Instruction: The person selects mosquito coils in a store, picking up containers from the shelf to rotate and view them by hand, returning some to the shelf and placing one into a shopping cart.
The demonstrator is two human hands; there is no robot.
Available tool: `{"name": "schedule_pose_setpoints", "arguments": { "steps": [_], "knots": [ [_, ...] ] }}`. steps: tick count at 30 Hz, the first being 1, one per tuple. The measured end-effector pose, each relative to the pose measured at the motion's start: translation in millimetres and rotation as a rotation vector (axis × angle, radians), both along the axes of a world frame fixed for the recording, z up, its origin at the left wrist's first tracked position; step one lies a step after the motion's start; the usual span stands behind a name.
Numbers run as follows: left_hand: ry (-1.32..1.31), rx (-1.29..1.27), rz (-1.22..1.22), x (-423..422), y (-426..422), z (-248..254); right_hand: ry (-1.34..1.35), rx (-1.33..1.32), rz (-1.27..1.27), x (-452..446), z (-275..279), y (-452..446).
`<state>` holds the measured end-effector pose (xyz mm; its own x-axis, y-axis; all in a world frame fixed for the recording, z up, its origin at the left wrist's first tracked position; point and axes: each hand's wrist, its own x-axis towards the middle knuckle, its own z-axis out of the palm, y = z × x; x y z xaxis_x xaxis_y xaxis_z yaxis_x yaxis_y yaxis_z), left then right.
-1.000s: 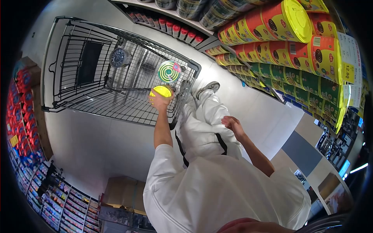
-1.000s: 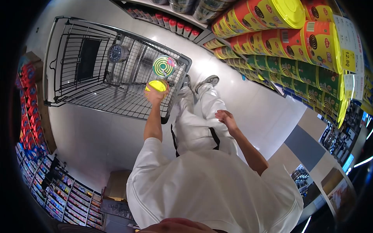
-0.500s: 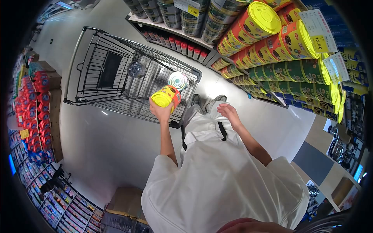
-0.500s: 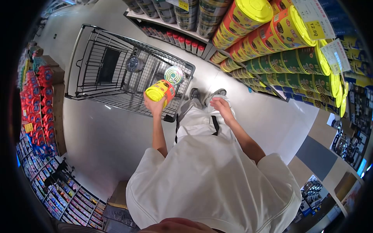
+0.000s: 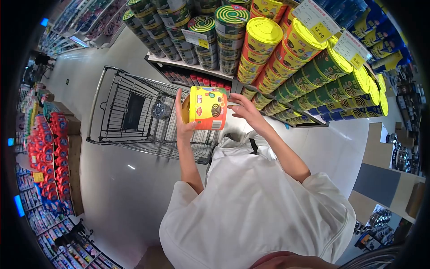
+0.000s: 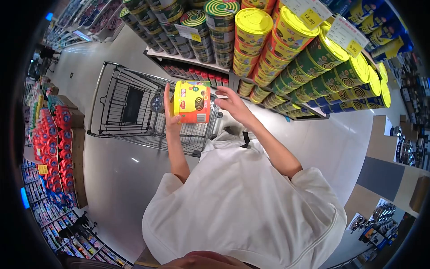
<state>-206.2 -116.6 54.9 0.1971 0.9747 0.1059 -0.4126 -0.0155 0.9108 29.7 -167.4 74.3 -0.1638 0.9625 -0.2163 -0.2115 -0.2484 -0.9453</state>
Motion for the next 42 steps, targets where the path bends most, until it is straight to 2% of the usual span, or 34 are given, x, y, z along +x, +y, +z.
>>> {"name": "schedule_pose_setpoints", "arguments": {
  "steps": [3, 6, 12, 15, 18, 20, 24, 26, 28, 31, 34, 36, 40, 42],
  "knots": [
    [-0.093, 0.085, -0.265, 18, 14, 19, -0.013, -0.022, 0.005, 4, 19, -1],
    [-0.174, 0.095, -0.336, 43, 19, 38, 0.005, -0.094, -0.01, 17, 25, -10],
    [-0.245, 0.132, -0.492, 69, 34, 42, 0.029, -0.096, -0.017, 43, 28, -22],
    [-0.283, 0.093, -0.665, 80, 40, 43, 0.186, -0.166, 0.078, 54, 24, -24],
    [-0.198, 0.053, -0.832, 90, 46, 53, 0.163, -0.119, 0.091, 54, 19, -32],
    [-0.187, 0.048, -0.86, 96, 47, 57, 0.155, -0.069, 0.052, 52, 13, -37],
    [-0.153, -0.007, -0.788, 105, 48, 56, 0.266, -0.083, -0.049, 49, 4, -38],
    [-0.158, -0.039, -0.552, 111, 45, 49, 0.361, -0.1, -0.127, 47, 5, -35],
    [-0.147, 0.01, -0.484, 114, 38, 49, 0.335, -0.095, -0.175, 47, 12, -29],
    [-0.117, -0.084, -0.315, 111, 30, 45, 0.179, 0.096, -0.302, 47, 29, -20],
    [-0.032, -0.096, -0.217, 106, 19, 41, 0.188, 0.147, -0.343, 48, 44, -15],
    [-0.011, -0.058, -0.253, 104, 13, 40, 0.173, 0.175, -0.362, 44, 54, -11],
    [-0.148, -0.155, -0.268, 109, 3, 46, 0.069, 0.193, -0.355, 41, 73, -9],
    [-0.169, -0.079, -0.27, 109, 6, 46, 0.054, 0.224, -0.354, 38, 75, -7]
  ]
}}
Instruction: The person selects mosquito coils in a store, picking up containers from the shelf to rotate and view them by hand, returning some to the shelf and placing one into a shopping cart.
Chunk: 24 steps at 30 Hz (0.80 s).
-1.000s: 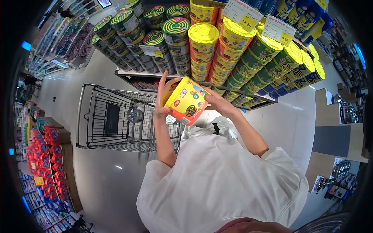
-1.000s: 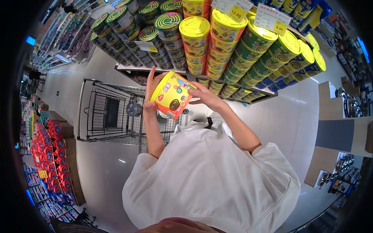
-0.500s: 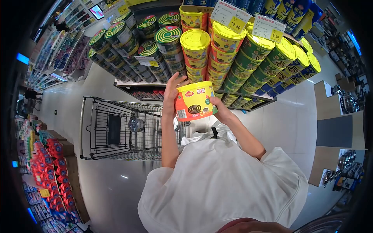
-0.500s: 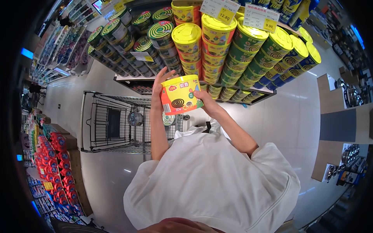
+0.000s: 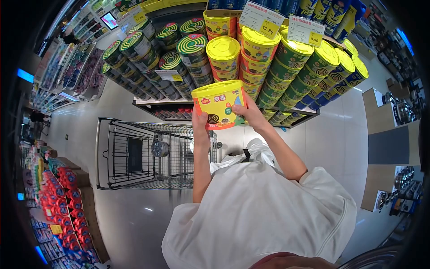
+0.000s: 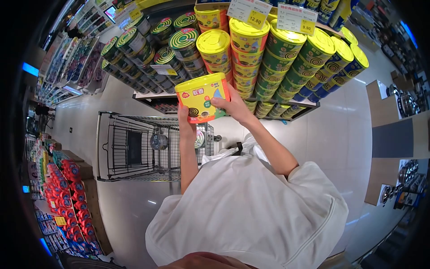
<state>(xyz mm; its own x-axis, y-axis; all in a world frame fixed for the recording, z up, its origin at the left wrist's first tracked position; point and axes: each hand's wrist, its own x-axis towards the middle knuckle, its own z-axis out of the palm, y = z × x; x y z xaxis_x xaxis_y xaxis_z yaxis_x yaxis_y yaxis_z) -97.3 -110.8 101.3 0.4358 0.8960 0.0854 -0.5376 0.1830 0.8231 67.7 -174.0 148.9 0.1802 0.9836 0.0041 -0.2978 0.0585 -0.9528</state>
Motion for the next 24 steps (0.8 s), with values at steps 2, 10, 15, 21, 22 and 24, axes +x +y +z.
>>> {"name": "schedule_pose_setpoints", "arguments": {
  "steps": [2, 10, 15, 21, 22, 24],
  "knots": [
    [-0.017, -0.034, -0.008, -1, 2, 0, -0.021, 0.026, -0.003, -1, 3, 2],
    [-0.042, -0.05, 0.0, 2, 9, -3, -0.059, -0.03, 0.09, 3, 17, -2],
    [-0.044, -0.108, 0.079, 7, 4, 7, 0.003, -0.053, 0.064, 5, 6, -4],
    [0.04, -0.154, 0.016, 12, -7, 20, 0.055, -0.108, 0.022, 6, -3, -2],
    [0.039, -0.153, 0.014, 11, -9, 24, 0.059, -0.115, 0.004, 6, -3, -2],
    [-0.001, -0.196, -0.026, 10, -13, 28, 0.033, -0.146, -0.008, 5, 5, -3]
  ]
}}
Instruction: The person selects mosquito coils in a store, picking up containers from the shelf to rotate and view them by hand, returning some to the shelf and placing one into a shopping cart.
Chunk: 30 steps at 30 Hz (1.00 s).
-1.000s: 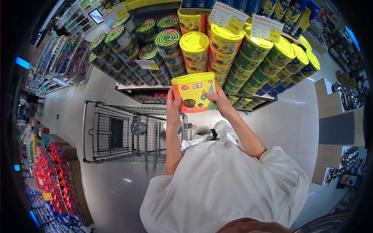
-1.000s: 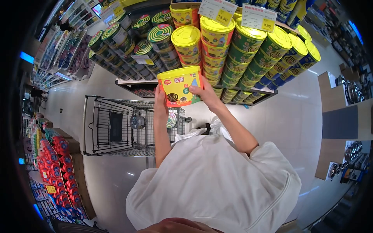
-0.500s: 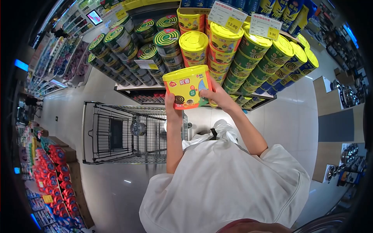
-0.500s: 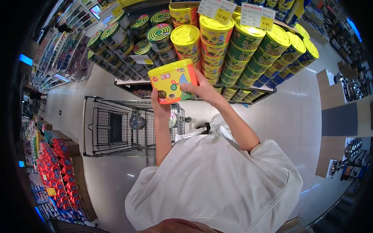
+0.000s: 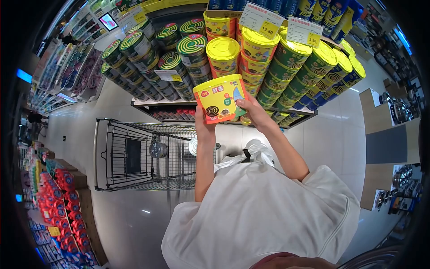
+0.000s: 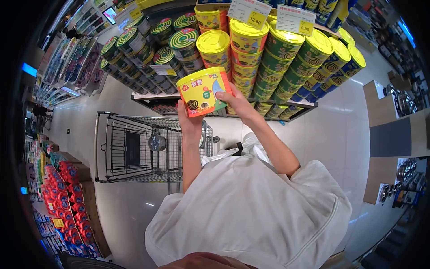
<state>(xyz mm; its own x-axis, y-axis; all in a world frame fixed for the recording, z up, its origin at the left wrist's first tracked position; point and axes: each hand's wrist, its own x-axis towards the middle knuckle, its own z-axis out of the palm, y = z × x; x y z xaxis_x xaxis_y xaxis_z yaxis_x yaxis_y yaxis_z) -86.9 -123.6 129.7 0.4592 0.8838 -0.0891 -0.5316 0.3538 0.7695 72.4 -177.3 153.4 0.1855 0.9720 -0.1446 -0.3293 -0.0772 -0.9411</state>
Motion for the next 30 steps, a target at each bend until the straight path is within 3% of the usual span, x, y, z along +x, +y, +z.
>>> {"name": "schedule_pose_setpoints", "arguments": {
  "steps": [22, 25, 30],
  "knots": [
    [0.111, 0.103, 0.001, -6, -3, -30, 0.016, -0.129, 0.024, 3, -6, -9],
    [0.054, 0.079, 0.011, -5, -6, -27, 0.067, -0.034, 0.044, 3, -14, -7],
    [0.076, 0.13, 0.158, 0, -11, -15, -0.071, -0.029, 0.024, 0, -6, -9]
  ]
}}
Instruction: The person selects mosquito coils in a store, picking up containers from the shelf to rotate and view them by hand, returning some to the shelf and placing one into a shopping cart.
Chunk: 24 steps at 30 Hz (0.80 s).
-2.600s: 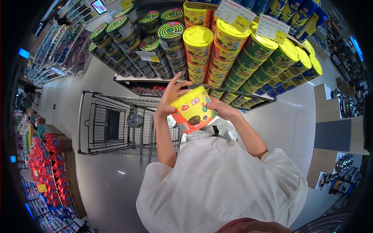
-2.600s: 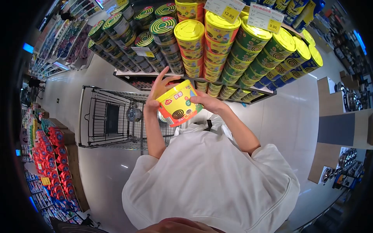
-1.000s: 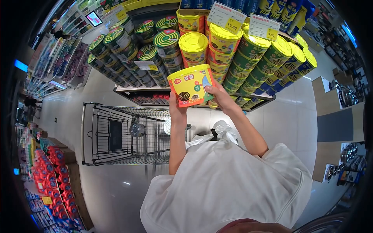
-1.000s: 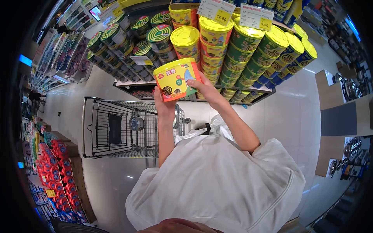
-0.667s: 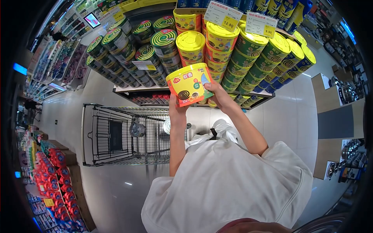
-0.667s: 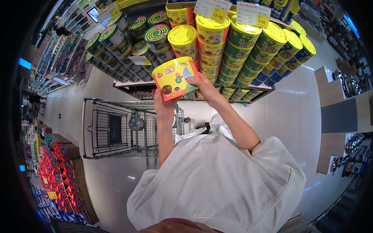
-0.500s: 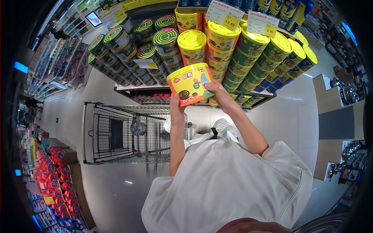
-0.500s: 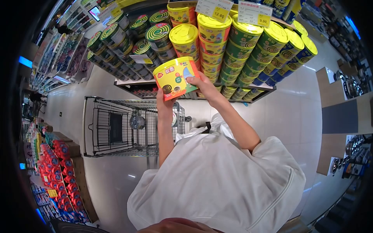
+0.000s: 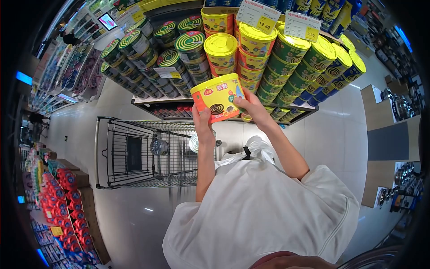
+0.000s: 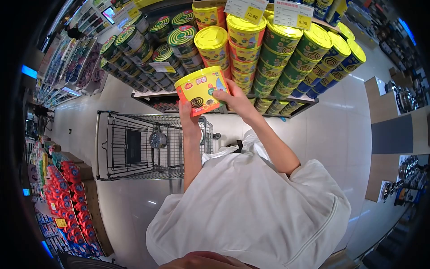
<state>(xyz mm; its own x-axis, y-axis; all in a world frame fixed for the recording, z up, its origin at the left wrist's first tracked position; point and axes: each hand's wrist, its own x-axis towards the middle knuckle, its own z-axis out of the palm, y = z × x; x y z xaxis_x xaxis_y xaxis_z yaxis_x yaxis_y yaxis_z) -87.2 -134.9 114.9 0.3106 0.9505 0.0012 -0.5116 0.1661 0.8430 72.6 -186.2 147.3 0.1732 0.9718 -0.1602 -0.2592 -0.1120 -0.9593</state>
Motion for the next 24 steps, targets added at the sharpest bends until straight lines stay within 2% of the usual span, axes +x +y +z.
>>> {"name": "schedule_pose_setpoints", "arguments": {
  "steps": [1, 2, 3, 8, 11, 12, 14, 16, 18, 20, 21, 22, 24],
  "knots": [
    [0.001, 0.001, -0.004, 2, 0, -1, -0.073, 0.045, 0.028, 0, -2, 1],
    [0.115, 0.101, 0.054, 3, 0, -3, -0.072, 0.045, 0.023, -1, -4, 0],
    [0.228, 0.201, 0.112, 4, -1, -2, 0.032, 0.024, -0.015, -3, -7, -2],
    [0.207, 0.118, 0.079, -10, 2, 12, 0.29, 0.026, -0.051, 4, -21, -7],
    [-0.007, -0.02, -0.03, -11, 13, -5, 0.405, 0.057, -0.004, 4, -22, -8],
    [-0.008, -0.019, -0.031, -9, 14, -16, 0.477, 0.078, 0.032, 1, -17, -10],
    [-0.294, -0.338, -0.153, -4, 12, -34, 0.547, 0.1, 0.066, -4, -15, -12],
    [-0.355, -0.373, -0.239, -2, 4, -32, 0.483, 0.125, 0.133, -6, -23, -11],
    [-0.539, -0.514, -0.375, 0, 3, -31, 0.442, 0.152, 0.165, -2, -34, -9],
    [-0.574, -0.531, -0.407, 1, 4, -28, 0.117, 0.241, 0.06, -2, -30, -5],
    [-0.589, -0.427, -0.473, 0, 1, -21, -0.083, 0.332, 0.02, 4, -35, 1],
    [-0.602, -0.323, -0.536, 0, -1, -14, -0.085, 0.332, 0.017, 8, -39, 4],
    [-0.623, -0.288, -0.586, 0, -4, -12, -0.332, 0.407, -0.05, 12, -44, 7]
  ]
}}
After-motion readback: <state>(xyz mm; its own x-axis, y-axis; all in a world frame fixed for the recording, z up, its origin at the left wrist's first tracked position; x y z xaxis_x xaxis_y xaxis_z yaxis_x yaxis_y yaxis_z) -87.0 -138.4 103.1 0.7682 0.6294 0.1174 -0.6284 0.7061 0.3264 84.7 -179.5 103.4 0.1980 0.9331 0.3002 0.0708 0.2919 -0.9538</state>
